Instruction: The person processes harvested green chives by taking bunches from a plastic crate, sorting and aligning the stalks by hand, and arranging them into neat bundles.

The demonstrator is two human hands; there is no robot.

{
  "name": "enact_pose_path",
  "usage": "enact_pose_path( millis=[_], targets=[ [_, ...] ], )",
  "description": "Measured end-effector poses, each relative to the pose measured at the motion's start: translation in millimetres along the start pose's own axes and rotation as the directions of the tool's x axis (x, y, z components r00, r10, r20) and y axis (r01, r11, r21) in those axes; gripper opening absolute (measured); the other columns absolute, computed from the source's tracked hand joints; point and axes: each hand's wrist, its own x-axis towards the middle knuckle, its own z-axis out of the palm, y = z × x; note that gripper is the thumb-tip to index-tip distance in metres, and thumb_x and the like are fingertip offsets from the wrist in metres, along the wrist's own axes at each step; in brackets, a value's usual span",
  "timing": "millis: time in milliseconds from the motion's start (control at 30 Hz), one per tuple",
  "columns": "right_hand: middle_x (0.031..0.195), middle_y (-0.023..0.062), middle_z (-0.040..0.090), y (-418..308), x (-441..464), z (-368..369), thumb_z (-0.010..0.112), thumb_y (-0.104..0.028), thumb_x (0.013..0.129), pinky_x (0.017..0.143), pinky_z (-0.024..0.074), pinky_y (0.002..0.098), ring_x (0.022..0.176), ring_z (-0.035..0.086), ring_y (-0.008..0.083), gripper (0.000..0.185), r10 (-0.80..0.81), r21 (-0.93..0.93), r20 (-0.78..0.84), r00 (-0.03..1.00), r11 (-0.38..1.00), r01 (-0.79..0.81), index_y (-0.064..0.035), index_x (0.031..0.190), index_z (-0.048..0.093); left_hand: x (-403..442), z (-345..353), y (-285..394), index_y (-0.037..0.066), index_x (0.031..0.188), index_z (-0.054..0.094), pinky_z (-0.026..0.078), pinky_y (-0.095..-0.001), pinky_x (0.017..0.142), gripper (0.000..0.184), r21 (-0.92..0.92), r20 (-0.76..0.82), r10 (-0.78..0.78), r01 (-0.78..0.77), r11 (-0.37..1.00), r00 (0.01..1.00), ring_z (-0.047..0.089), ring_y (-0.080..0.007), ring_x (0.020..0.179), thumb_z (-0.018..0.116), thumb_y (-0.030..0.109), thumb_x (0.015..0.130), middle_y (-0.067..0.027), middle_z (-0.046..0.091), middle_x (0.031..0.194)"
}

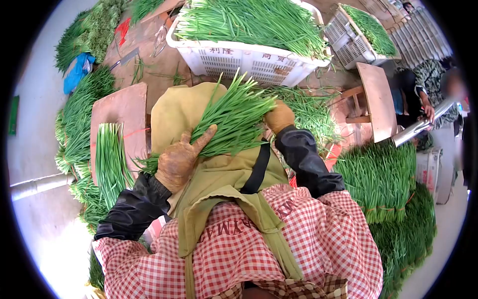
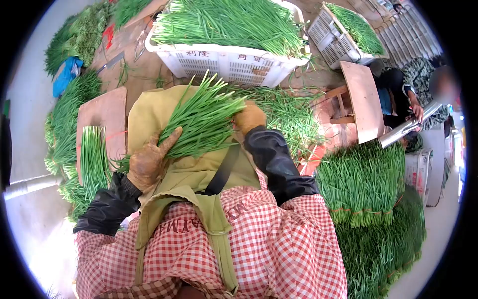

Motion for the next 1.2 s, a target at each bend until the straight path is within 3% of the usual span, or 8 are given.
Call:
enact_pose_path(
  millis=[133, 200, 333, 433, 733, 867, 1033, 1200],
  targets=[
    [0.113, 0.0198, 0.064, 148, 43, 1, 0.054, -0.021, 0.084, 0.091, 0.0475, 0.0429, 0.108, 0.061, 0.0340, 0.033, 0.278, -0.490, 0.264, 0.923, 0.863, -0.120, -0.0071, 0.112, 0.065, -3, 5, -6, 0.039, 0.144, 0.031, 0.053, -0.0349, 0.053, 0.076, -0.028, -0.001, 0.017, -0.017, 0.999, 1.000, 0.067, -0.0267, 0.071, 0.066, 0.021, 0.079, -0.0171, 0.053, 0.126],
    [0.115, 0.0203, 0.063, 190, 41, -17, 0.054, -0.021, 0.085, 0.092, 0.0465, 0.0438, 0.110, 0.060, 0.0344, 0.033, 0.406, -0.479, 0.152, 0.901, 0.828, -0.292, -0.0061, 0.113, 0.065, -5, 18, -17, 0.043, 0.144, 0.030, 0.055, -0.0345, 0.055, 0.074, -0.024, -0.086, 0.094, -0.097, 0.995, 0.992, 0.065, -0.0262, 0.066, 0.052, 0.006, 0.084, -0.0185, 0.055, 0.120],
    [0.111, 0.0192, 0.064, 72, 21, -73, 0.059, -0.038, 0.087, 0.087, 0.0467, 0.0419, 0.103, 0.061, 0.0339, 0.037, -0.073, -0.087, -0.064, 0.995, 0.994, 0.067, -0.0077, 0.108, 0.066, -8, 26, -24, 0.044, 0.144, 0.029, 0.055, -0.0349, 0.056, 0.075, -0.010, -0.127, 0.127, -0.129, 0.992, 0.984, 0.065, -0.0270, 0.067, 0.052, 0.005, 0.084, -0.0195, 0.054, 0.122],
    [0.102, 0.0187, 0.064, -15, 1, -76, 0.059, -0.038, 0.087, 0.087, 0.0453, 0.0410, 0.099, 0.060, 0.0333, 0.036, -0.517, 0.179, 0.012, 0.856, 0.843, 0.507, -0.0056, 0.102, 0.066, -7, 29, -26, 0.044, 0.144, 0.028, 0.055, -0.0349, 0.056, 0.075, 0.000, -0.094, 0.119, -0.120, 0.993, 0.988, 0.065, -0.0274, 0.067, 0.052, 0.005, 0.084, -0.0201, 0.053, 0.124],
    [0.098, 0.0192, 0.064, 3, 28, -40, 0.057, -0.033, 0.089, 0.081, 0.0456, 0.0388, 0.093, 0.061, 0.0315, 0.034, -0.553, 0.457, 0.217, 0.804, 0.786, 0.417, -0.0030, 0.103, 0.064, 5, 32, -23, 0.031, 0.147, 0.029, 0.052, -0.0330, 0.051, 0.074, 0.068, -0.271, 0.120, -0.105, 0.992, 0.955, 0.064, -0.0232, 0.062, 0.054, 0.008, 0.081, -0.0112, 0.057, 0.122],
    [0.103, 0.0221, 0.063, 14, 33, -84, 0.056, -0.037, 0.090, 0.086, 0.0451, 0.0383, 0.099, 0.060, 0.0333, 0.035, -0.200, 0.277, -0.120, 0.973, 0.934, 0.226, -0.0042, 0.100, 0.066, 5, 28, -24, 0.027, 0.146, 0.031, 0.051, -0.0322, 0.051, 0.074, 0.070, -0.292, 0.161, -0.146, 0.987, 0.943, 0.063, -0.0226, 0.060, 0.053, 0.006, 0.079, -0.0088, 0.059, 0.118],
    [0.104, 0.0192, 0.064, -38, 36, -71, 0.055, -0.041, 0.089, 0.087, 0.0450, 0.0422, 0.100, 0.060, 0.0335, 0.038, -0.575, 0.091, 0.096, 0.812, 0.818, 0.568, -0.0062, 0.099, 0.067, 5, 33, -25, 0.027, 0.146, 0.033, 0.051, -0.0328, 0.053, 0.077, 0.011, -0.201, 0.157, -0.158, 0.987, 0.967, 0.063, -0.0235, 0.061, 0.056, 0.003, 0.076, -0.0083, 0.060, 0.114],
    [0.100, 0.0143, 0.066, 10, 82, -37, 0.050, -0.037, 0.091, 0.082, 0.0465, 0.0438, 0.093, 0.061, 0.0344, 0.036, -0.287, -0.010, 0.054, 0.956, 0.958, 0.288, -0.0070, 0.096, 0.068, 20, 32, -13, 0.030, 0.146, 0.032, 0.051, -0.0335, 0.052, 0.082, -0.213, -0.255, 0.083, -0.139, 0.967, 0.964, 0.062, -0.0240, 0.062, 0.061, 0.006, 0.073, -0.0103, 0.061, 0.107]
  ],
)
